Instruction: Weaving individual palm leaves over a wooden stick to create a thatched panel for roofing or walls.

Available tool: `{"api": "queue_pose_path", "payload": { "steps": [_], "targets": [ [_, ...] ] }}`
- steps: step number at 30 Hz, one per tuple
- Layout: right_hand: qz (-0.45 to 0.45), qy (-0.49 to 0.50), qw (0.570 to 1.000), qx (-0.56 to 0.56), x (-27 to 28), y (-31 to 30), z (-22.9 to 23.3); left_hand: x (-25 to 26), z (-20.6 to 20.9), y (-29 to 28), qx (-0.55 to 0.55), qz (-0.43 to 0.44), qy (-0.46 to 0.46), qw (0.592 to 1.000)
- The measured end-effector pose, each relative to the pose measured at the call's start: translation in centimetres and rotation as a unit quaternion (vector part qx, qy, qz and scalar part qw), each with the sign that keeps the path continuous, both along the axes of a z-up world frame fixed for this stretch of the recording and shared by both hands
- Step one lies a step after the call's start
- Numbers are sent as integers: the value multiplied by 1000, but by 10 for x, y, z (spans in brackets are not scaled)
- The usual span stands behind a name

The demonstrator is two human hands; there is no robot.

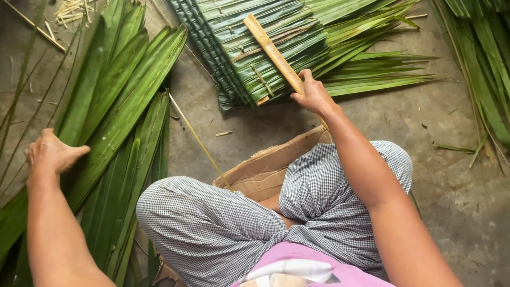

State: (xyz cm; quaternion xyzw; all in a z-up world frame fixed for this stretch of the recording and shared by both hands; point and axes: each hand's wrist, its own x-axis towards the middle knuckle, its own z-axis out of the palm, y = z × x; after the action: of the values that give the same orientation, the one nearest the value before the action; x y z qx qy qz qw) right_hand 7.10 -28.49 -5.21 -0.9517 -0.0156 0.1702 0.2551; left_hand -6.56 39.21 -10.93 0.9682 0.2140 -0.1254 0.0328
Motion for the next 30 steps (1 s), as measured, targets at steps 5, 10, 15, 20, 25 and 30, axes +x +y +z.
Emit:
{"api": "queue_pose_path", "payload": {
  "steps": [5, 10, 15, 20, 25, 30],
  "targets": [
    [2, -18, 999, 27, 0, -5, -5, -28, 15, -16, -14, 31, -6, 999],
    [-27, -31, 999, 9, -1, -5, 0, -71, 78, -57, -70, 100, -1, 993],
    [-40, -77, 996, 21, -2, -8, 4, -114, 85, -60, -33, 83, 9, 996],
    [-37, -65, 997, -1, -4, -11, -4, -142, 57, -67, -30, 65, 79, 994],
    [-28, -61, 998, 8, -11, -16, -6, -143, 55, -80, -105, 91, 103, 985],
    [-30, -100, 994, 31, -12, -20, -20, -132, 83, -104, -157, 163, 116, 967]
  ]
}}
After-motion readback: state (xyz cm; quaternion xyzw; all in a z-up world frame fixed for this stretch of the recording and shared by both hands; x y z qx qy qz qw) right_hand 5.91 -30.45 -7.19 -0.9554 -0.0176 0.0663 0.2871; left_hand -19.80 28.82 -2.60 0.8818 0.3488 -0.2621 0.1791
